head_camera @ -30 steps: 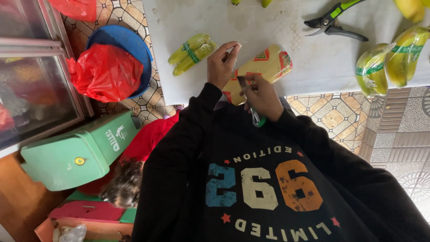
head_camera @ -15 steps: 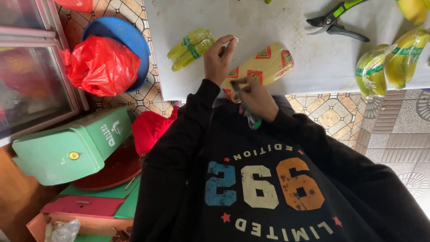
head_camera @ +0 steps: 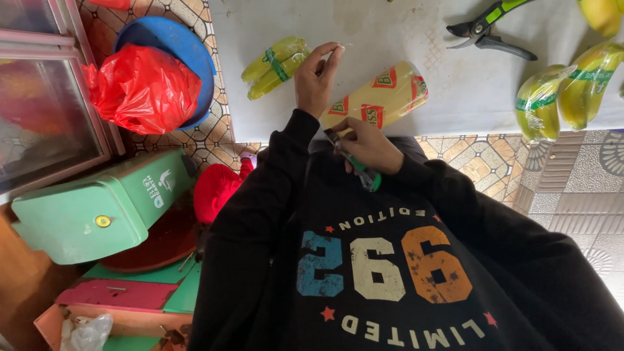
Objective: Wrapping bunches of bananas in plastic bags and sealing them for distribution.
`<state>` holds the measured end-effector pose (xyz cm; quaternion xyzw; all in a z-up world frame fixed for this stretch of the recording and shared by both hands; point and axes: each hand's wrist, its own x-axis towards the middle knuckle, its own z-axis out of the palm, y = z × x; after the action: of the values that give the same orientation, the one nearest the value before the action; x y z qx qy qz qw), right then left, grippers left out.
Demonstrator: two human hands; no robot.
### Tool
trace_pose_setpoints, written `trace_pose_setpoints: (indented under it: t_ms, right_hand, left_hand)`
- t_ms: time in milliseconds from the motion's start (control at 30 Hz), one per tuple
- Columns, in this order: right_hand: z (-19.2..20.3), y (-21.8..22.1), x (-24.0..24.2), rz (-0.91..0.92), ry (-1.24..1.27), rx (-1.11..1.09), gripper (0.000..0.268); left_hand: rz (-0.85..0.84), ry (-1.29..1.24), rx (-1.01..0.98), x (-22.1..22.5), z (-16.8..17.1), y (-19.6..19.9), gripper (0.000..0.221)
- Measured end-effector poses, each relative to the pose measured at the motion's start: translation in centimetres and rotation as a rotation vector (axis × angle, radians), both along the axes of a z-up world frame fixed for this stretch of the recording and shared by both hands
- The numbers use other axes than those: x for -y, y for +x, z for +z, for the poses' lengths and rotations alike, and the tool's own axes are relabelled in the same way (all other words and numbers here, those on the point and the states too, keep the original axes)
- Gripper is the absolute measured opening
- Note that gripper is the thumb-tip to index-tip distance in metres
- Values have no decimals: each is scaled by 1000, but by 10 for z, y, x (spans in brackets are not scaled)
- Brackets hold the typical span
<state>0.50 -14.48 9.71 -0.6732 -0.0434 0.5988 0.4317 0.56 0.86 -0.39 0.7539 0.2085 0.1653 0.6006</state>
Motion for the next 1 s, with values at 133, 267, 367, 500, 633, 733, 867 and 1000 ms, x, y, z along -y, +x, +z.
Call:
trace_pose_setpoints:
  t_ms: [133, 267, 367, 500, 633, 733, 867, 1000]
  right_hand:
    - [-3, 7, 0, -166, -7, 40, 24]
    - [-16, 5, -13, -227, 22, 65, 31]
    - [-15, -2, -20, -81, 44, -22, 34]
    - [-31, -16, -13, 117, 200, -158, 24]
    - [-1, 15, 2, 38, 96, -177, 33]
    - [-11, 37, 44, -256, 69, 67, 38]
    - [-60, 64, 108, -467, -99, 532, 22]
    - [-173, 71, 157, -460, -259, 808, 28]
  left_hand:
    - [-4, 10, -27, -1, 13, 1, 24]
    - [-11, -17, -13, -2, 13, 2, 24]
    - [-7, -14, 0, -4, 4, 3, 24]
    - [34, -48, 13, -11, -1, 8, 26]
    - [68, -92, 62, -17, 23, 14, 24]
    - [110, -195, 49, -26, 55, 11, 21]
    - [134, -209, 27, -48, 73, -16, 21]
    - [315, -365, 26, -62, 79, -55, 19]
